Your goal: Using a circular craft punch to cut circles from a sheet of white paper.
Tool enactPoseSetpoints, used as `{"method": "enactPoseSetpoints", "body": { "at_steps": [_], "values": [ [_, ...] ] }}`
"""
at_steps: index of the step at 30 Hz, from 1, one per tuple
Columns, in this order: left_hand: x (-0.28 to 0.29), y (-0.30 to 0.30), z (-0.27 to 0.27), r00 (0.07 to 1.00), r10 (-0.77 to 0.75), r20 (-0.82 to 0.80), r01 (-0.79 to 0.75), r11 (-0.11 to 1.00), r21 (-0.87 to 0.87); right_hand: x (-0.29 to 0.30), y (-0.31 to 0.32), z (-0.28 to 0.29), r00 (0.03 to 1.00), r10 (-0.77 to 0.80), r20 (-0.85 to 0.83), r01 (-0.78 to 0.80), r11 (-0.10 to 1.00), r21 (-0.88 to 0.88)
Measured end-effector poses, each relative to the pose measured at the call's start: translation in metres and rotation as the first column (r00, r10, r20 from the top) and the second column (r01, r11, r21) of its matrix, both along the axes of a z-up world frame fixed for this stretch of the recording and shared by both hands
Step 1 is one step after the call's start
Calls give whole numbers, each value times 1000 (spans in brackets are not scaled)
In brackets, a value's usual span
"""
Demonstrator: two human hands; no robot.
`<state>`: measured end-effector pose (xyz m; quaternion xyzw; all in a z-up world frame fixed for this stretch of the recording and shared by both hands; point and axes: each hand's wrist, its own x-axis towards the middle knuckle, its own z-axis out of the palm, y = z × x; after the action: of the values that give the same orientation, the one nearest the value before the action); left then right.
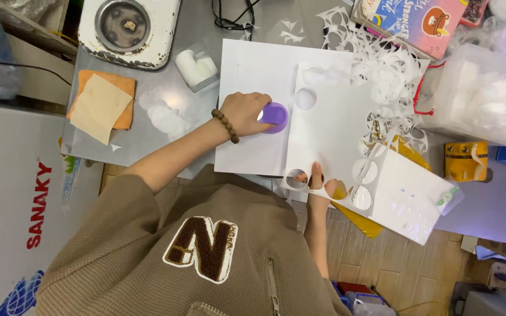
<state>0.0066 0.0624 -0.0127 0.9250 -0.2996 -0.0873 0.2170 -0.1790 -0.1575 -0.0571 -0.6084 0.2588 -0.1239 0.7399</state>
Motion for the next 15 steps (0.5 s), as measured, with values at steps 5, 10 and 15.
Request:
{"method": "enactPoseSetpoints", "body": {
  "at_steps": [5, 10, 15],
  "values": [
    [-6, -4, 5, 1000, 25, 0, -25, 999, -20, -4, 0, -12, 998, 35, -60, -41, 994, -104],
    [-11, -6, 6, 998, 68, -9, -68, 997, -29, -2, 2, -18, 994, 22, -109, -37, 990, -140],
    [-18, -8, 13, 991, 134, -5, -134, 989, -57, 2, 9, 5, 992, 50, -116, -70, 982, -177]
  ]
}}
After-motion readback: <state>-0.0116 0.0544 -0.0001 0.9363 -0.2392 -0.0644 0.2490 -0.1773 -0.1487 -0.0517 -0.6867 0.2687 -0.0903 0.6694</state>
